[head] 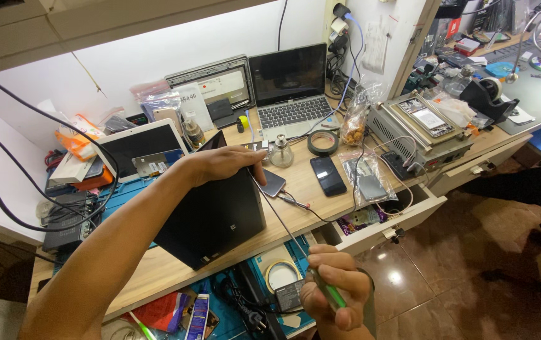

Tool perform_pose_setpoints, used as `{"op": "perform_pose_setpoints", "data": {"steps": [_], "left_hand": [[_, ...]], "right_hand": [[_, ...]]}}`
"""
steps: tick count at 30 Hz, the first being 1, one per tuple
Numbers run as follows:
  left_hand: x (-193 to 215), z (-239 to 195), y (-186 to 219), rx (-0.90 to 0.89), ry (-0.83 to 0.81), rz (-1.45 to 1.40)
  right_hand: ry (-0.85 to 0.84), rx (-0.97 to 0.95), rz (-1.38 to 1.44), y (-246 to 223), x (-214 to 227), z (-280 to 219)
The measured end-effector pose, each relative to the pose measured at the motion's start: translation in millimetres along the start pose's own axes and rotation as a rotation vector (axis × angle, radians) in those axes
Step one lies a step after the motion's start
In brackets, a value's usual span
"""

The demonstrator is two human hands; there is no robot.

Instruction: The person uses a screwdriver to remove screws from the bottom and side edges of a black laptop. They rotate the laptop to access different screw locations and continue unscrewing until the bottom panel is loose.

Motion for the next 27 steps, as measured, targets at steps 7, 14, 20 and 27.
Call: {"op": "perform_pose_setpoints", "data": {"steps": [7, 14, 20, 27], "left_hand": [[3, 3, 0, -0.012, 0.016, 0.022], [4, 3, -3, 0.003, 0.014, 0.027], [3, 4, -3, -0.015, 0.028, 0.016], [2, 4, -4, -0.008, 0.007, 0.024]], "right_hand": [[-0.033, 0.051, -0.058, 12, 12, -18], [-0.016, -0.006, -0.015, 4, 2, -5], [0.046, 0.019, -0.064, 5, 4, 0], [-0.033, -0.007, -0.063, 6, 11, -8]]}}
Point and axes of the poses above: each hand's wrist, its own z-axis towards the middle knuckle, its own x-axis out of the back of the hand, y = z × x, the point moved 10 cm from there along z, towards the middle knuckle, and after that the axes turned 13 degrees about -x, right-handed, at the moved point
